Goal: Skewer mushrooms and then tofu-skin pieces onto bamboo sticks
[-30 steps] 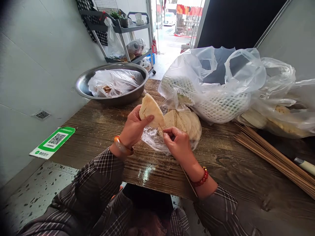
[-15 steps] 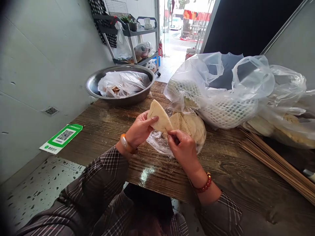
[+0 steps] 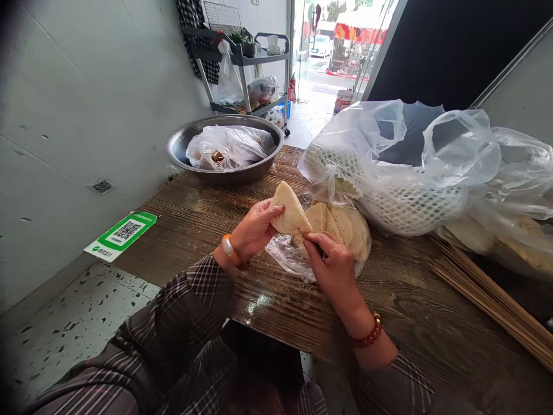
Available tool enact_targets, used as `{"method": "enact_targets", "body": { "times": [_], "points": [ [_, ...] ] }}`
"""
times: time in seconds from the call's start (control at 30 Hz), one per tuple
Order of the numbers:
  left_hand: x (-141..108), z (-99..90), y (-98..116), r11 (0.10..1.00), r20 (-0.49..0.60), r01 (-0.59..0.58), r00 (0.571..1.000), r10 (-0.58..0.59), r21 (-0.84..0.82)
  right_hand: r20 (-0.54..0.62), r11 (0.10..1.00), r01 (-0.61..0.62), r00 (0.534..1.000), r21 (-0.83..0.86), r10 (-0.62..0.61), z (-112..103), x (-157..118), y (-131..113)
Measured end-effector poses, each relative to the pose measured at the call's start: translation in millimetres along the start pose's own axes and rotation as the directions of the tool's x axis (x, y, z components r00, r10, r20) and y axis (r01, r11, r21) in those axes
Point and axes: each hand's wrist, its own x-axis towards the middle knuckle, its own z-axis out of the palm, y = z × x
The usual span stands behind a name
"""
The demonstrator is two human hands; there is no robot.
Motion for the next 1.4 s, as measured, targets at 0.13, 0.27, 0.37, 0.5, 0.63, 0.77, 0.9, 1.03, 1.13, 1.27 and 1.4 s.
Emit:
{"method": "enact_targets", "body": {
  "times": [0.13, 0.27, 0.37, 0.5, 0.63, 0.77, 0.9, 1.03, 1.13, 1.27, 1.4],
  "points": [
    [-1, 1.1, -1, 0.999, 0.008, 0.043, 0.999, -0.043, -0.018, -0.025, 1.0, 0.02, 0.999, -0.014, -0.02, 0, 1, 0],
    [-2, 2.7, -3, 0.999, 0.024, 0.045, 0.999, -0.045, -0.017, -0.028, 1.0, -0.005, 1.0, -0.012, 0.005, -1, 0, 0],
    [-2, 4.1, -5, 0.999, 0.045, 0.052, 0.998, -0.052, -0.014, -0.043, 0.996, -0.089, 0.995, -0.009, 0.089, -1, 0, 1],
    [-2, 5.2, -7, 0.998, 0.066, 0.067, 0.996, -0.066, -0.02, -0.074, 0.97, -0.235, 0.968, 0.066, 0.24, 0, 0, 3],
    [-3, 5.5, -7, 0.997, 0.072, 0.07, 0.995, -0.068, -0.022, -0.086, 0.966, -0.248, 0.963, 0.075, 0.254, -1, 1, 3],
    [-4, 7.7, -8, 0.999, 0.084, 0.047, 0.995, -0.045, -0.013, -0.097, 0.957, -0.271, 0.955, 0.101, 0.28, 2, 1, 1],
    [-5, 11.7, -12, 1.0, 0.113, 0.005, 0.994, -0.009, 0.031, -0.105, 0.926, -0.339, 0.927, 0.167, 0.359, 6, 1, -1],
    [-6, 12.2, -11, 0.994, 0.092, -0.076, 0.993, 0.069, 0.081, -0.017, 0.887, -0.397, 0.911, 0.238, 0.412, 5, 2, -3],
    [-4, 8.8, -6, 0.988, 0.03, -0.118, 0.993, 0.115, 0.098, 0.122, 0.851, -0.439, 0.898, 0.287, 0.422, 2, 3, -6],
    [-1, 3.9, -2, 0.984, -0.012, -0.148, 0.989, 0.15, 0.103, 0.218, 0.84, -0.477, 0.876, 0.259, 0.43, -2, 2, -12],
    [0, 2.5, -3, 0.972, -0.036, -0.177, 0.982, 0.185, 0.152, 0.171, 0.852, -0.466, 0.884, 0.238, 0.436, -2, 1, -17]
  ]
}}
